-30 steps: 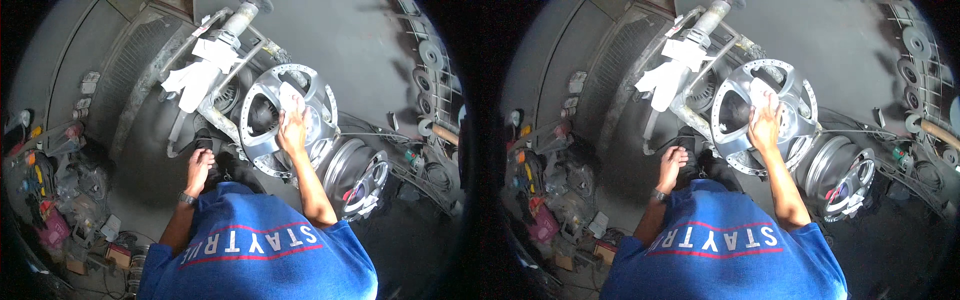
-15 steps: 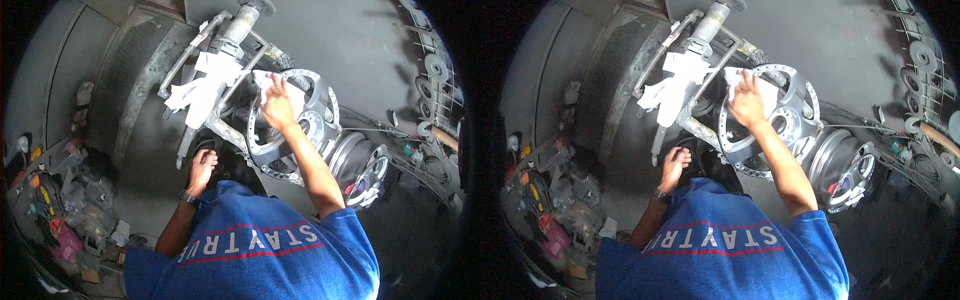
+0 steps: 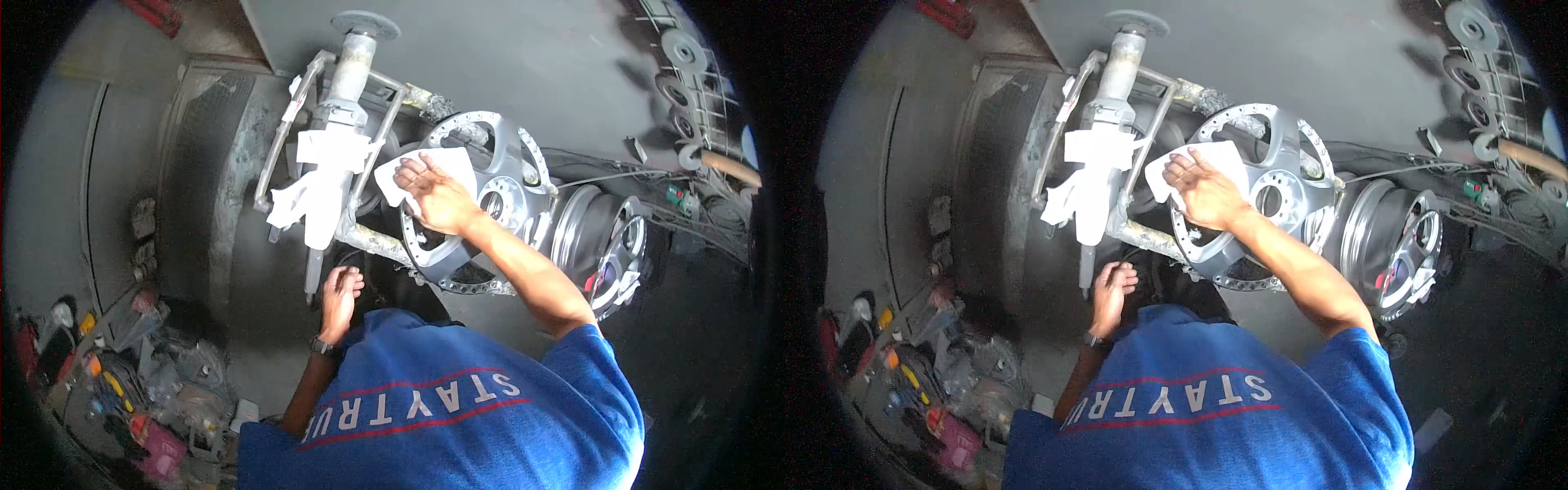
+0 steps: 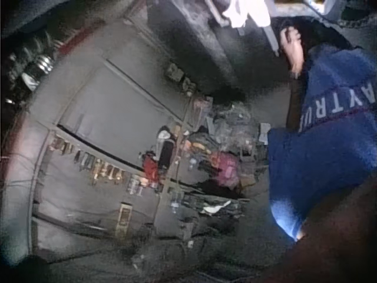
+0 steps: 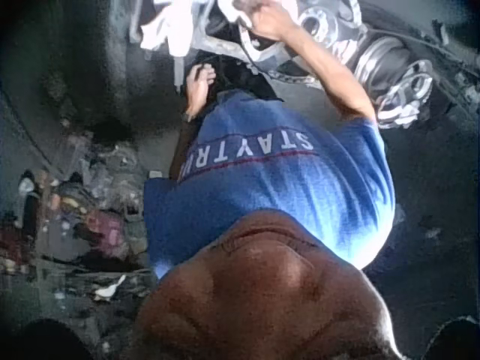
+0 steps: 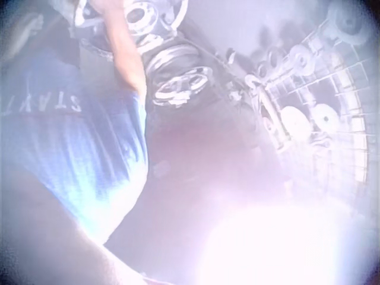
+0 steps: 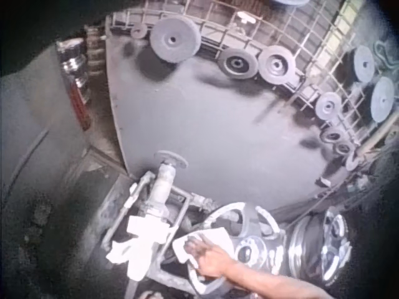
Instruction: The person wipes a silver car wheel with a white cloth, rotating it to clean different sections. The person then carries the wheel to another area and places it on a workbench.
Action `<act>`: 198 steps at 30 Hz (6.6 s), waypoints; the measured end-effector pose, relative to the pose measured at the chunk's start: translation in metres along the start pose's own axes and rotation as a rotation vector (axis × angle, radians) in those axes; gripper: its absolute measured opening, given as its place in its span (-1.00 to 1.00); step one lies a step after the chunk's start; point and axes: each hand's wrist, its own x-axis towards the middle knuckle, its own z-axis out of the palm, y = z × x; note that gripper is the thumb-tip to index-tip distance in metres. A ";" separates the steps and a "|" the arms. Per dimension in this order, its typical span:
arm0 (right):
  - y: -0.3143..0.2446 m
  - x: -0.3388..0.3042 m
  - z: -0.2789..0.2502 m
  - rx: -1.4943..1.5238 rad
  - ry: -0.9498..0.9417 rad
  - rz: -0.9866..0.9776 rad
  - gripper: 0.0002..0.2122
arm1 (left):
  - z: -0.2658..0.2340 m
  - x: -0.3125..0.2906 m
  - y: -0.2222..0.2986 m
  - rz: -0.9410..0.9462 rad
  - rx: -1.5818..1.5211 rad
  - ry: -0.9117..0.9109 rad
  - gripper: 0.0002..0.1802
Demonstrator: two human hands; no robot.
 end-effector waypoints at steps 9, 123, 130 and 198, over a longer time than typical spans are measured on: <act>0.008 0.012 -0.007 -0.059 -0.034 0.098 -0.50 | 0.000 0.009 0.014 -0.005 0.039 -0.045 -0.73; 0.132 -0.277 0.051 0.217 0.682 1.237 -0.65 | 0.133 0.093 0.039 0.341 -0.091 0.971 -0.68; 0.225 -0.174 0.020 0.027 0.596 0.733 -0.75 | 0.104 0.114 0.018 0.402 -0.035 0.938 -0.70; -0.089 -0.228 0.105 0.147 0.943 1.129 -0.57 | 0.125 0.095 0.034 0.286 0.103 0.943 -0.43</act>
